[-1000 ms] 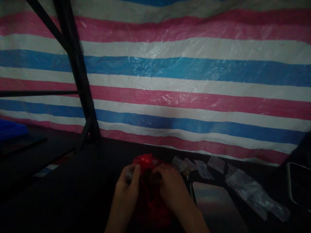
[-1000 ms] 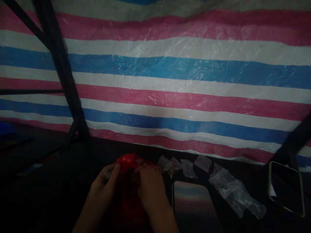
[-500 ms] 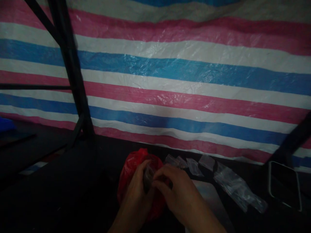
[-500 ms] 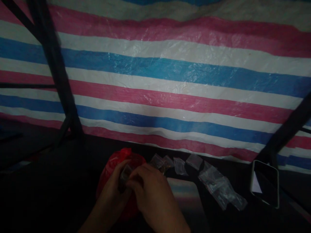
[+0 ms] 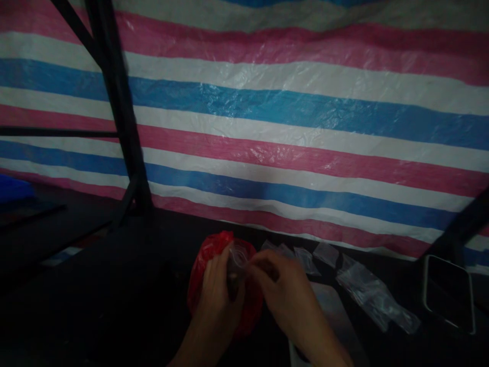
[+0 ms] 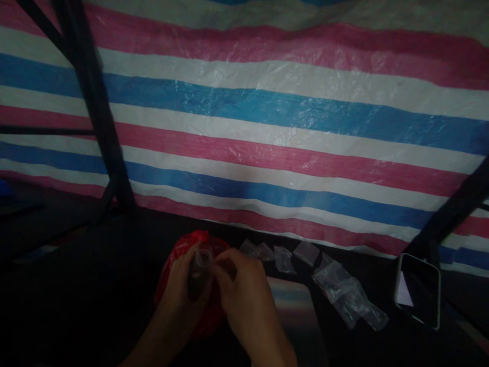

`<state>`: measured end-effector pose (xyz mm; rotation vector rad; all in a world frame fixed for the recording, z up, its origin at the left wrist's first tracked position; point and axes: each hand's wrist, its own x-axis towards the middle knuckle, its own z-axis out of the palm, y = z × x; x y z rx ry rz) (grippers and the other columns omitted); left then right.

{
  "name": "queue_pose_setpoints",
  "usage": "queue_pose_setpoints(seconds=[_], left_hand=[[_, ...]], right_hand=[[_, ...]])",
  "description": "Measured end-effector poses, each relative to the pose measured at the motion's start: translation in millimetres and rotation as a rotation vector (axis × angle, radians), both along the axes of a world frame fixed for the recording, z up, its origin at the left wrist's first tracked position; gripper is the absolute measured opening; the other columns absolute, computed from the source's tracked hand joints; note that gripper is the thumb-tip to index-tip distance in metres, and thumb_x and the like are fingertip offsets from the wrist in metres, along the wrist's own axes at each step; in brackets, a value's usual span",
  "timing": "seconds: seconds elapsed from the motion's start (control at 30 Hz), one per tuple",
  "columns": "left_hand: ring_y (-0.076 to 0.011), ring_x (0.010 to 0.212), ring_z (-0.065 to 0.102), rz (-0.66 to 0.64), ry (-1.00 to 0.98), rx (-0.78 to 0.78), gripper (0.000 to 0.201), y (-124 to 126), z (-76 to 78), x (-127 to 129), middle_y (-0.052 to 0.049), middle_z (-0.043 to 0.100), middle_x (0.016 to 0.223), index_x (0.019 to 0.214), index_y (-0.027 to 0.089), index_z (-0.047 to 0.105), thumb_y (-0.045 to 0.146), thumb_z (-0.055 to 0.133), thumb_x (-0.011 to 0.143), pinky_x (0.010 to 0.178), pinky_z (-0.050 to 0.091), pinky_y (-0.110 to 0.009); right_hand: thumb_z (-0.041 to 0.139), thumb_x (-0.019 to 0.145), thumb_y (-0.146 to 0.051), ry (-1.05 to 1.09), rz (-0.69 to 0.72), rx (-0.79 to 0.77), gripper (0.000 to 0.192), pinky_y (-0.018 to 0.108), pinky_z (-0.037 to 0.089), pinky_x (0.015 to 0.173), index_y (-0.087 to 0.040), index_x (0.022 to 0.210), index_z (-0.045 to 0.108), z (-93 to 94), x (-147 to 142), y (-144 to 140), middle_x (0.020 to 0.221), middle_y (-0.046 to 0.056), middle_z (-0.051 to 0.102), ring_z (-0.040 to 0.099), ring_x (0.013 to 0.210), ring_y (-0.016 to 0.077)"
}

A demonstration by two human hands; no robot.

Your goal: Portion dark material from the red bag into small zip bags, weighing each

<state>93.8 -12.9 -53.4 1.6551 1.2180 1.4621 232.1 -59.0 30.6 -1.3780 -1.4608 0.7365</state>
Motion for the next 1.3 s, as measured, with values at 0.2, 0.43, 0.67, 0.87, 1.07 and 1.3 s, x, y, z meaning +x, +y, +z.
queue_pose_setpoints(seconds=[0.2, 0.43, 0.67, 0.87, 1.07, 1.3], left_hand=[[-0.0317, 0.125, 0.071, -0.071, -0.064, -0.087, 0.06, -6, 3.8, -11, -0.009, 0.072, 0.138, 0.141, 0.028, 0.06, 0.035, 0.076, 0.084, 0.111, 0.054, -0.049], [-0.0296, 0.128, 0.07, -0.098, -0.251, -0.2, 0.06, -15, 14.2, -14, -0.007, 0.074, 0.138, 0.134, 0.028, 0.064, 0.033, 0.081, 0.076, 0.114, 0.052, -0.045], [-0.0253, 0.107, 0.079, -0.273, -0.59, -0.404, 0.051, -16, 33.6, -21, -0.005, 0.084, 0.115, 0.111, 0.023, 0.076, 0.047, 0.09, 0.068, 0.095, 0.062, -0.032], [-0.0238, 0.077, 0.082, -0.202, -0.665, -0.663, 0.043, -26, 21.1, -5, -0.011, 0.085, 0.096, 0.109, 0.015, 0.069, 0.045, 0.08, 0.081, 0.068, 0.065, -0.031], [-0.0205, 0.052, 0.076, -0.163, -0.699, -0.824, 0.042, -38, 18.7, 7, -0.008, 0.081, 0.07, 0.134, 0.006, 0.051, 0.027, 0.057, 0.099, 0.057, 0.062, -0.03], [-0.0272, 0.053, 0.077, -0.283, -0.536, -0.78, 0.095, -37, 8.8, -4, -0.004, 0.078, 0.059, 0.152, 0.005, 0.038, 0.063, 0.068, 0.084, 0.053, 0.06, -0.034]], right_hand=[[0.071, 0.086, -0.035, 0.209, -0.13, 0.075, 0.016, 0.034, 0.059, 0.076, -0.022, 0.09, 0.08, -4.3, -7, 15, 0.088, 0.006, 0.081, 0.077, 0.085, 0.0246], [0.067, 0.091, -0.048, 0.178, -0.104, 0.091, 0.028, 0.032, 0.058, 0.071, -0.021, 0.09, 0.075, -8.3, -15, 15, 0.087, 0.007, 0.079, 0.074, 0.079, 0.0234], [0.075, 0.084, -0.056, 0.343, -0.058, 0.066, 0.037, 0.035, 0.061, 0.074, -0.021, 0.098, 0.077, -7.6, -25, 15, 0.092, 0.008, 0.082, 0.078, 0.083, 0.026], [0.072, 0.08, -0.051, 0.233, -0.152, -0.044, 0.04, 0.037, 0.058, 0.073, -0.018, 0.104, 0.076, -21.5, -23, 21, 0.087, 0.01, 0.082, 0.078, 0.082, 0.0294], [0.066, 0.08, -0.043, 0.081, -0.162, -0.148, 0.032, 0.039, 0.058, 0.071, -0.018, 0.095, 0.08, -31.7, -14, 33, 0.085, 0.01, 0.082, 0.078, 0.08, 0.0313], [0.066, 0.083, -0.036, 0.028, -0.135, -0.172, 0.026, 0.041, 0.059, 0.081, -0.02, 0.094, 0.084, -34.3, -23, 34, 0.094, 0.011, 0.085, 0.08, 0.089, 0.0323]])
